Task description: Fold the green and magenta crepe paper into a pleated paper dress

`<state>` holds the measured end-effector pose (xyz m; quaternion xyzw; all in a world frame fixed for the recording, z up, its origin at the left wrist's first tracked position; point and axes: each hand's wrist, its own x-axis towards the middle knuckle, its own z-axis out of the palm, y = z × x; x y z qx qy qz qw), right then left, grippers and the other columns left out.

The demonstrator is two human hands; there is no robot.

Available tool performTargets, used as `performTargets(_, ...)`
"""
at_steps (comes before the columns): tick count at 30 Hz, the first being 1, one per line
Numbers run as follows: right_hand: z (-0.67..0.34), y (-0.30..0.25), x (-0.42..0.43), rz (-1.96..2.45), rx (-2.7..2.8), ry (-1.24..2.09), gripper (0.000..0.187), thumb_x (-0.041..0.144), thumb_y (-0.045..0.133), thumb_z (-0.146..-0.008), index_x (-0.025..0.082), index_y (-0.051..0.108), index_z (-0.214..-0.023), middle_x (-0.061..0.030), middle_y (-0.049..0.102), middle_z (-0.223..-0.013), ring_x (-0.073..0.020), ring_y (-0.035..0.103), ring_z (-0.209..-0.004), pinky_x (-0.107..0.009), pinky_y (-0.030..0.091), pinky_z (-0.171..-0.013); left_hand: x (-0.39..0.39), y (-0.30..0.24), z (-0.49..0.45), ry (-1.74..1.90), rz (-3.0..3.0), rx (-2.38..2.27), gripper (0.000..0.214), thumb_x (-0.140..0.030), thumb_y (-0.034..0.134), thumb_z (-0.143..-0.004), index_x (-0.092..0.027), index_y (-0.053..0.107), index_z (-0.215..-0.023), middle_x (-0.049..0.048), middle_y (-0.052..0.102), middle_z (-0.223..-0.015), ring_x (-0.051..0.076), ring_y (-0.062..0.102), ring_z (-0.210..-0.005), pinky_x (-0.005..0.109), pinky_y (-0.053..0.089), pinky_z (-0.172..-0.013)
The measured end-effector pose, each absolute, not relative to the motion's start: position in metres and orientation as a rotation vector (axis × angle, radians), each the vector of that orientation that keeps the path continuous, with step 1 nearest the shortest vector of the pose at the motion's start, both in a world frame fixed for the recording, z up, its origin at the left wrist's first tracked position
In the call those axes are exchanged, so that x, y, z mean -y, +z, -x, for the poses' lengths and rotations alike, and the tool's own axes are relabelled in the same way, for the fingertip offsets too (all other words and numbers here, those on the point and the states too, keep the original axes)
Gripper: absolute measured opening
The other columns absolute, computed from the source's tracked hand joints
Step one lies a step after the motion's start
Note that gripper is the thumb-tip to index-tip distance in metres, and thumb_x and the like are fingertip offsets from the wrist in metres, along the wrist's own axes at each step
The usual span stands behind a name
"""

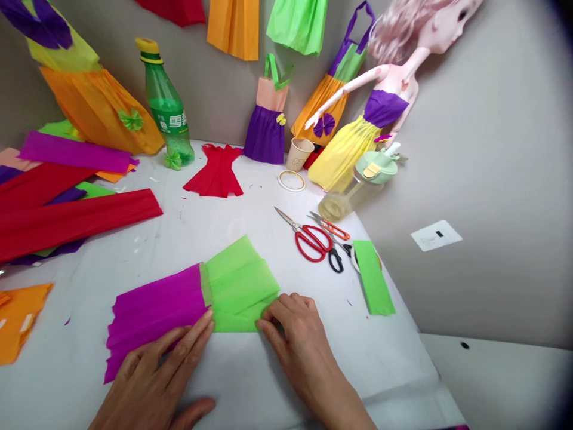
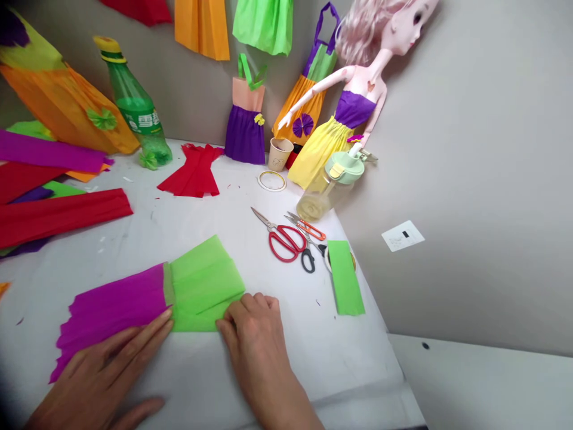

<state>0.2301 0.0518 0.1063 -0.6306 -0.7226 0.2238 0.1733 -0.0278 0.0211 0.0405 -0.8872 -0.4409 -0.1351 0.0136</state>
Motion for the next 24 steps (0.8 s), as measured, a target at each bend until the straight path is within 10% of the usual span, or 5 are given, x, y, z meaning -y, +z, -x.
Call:
performTargets(16,-0.223,0.100,-0.039,1.836,2.170,0.144,0.011,0.018,0.074,-0.086,0.021,0.063,-0.086,-0.0037,0.067,-0.085,-0.0241,0.058,-0.079,-0.040,0.045,-0.075,-0.025,0.043,0.030,-0.406,2.743,1.298,0.074,-0.059,0.037,-0.103,-0.023,0.015,-0.163,0.0087,0.063,-0.142,0.032,0.063,-0.107,0.040,0.040,-0.082)
performTargets(20,-0.197,0.091,-0.020,1.412,2.255,-0.066,0.034,0.034,0.050,-0.102,0.012,0.060,-0.126,-0.0139,0.070,-0.123,-0.0295,0.057,-0.123,-0.049,0.045,-0.105,-0.026,0.038,0.033,-0.428,2.740,1.278,0.073,-0.056,0.037,-0.103,-0.024,0.011,-0.163,0.0099,0.067,-0.136,0.033,0.064,-0.106,0.040,0.040,-0.079)
performTargets(24,-0.171,0.072,-0.006,1.270,2.391,-0.158,0.040,0.021,0.041,-0.101,0.012,0.057,-0.137,-0.0059,0.053,-0.150,-0.0240,0.033,-0.149,-0.042,0.040,-0.118,-0.025,0.031,0.038,-0.418,2.746,1.202,0.079,-0.047,0.040,-0.101,-0.021,-0.002,-0.163,0.0113,0.075,-0.121,0.036,0.064,-0.105,0.043,0.040,-0.078)
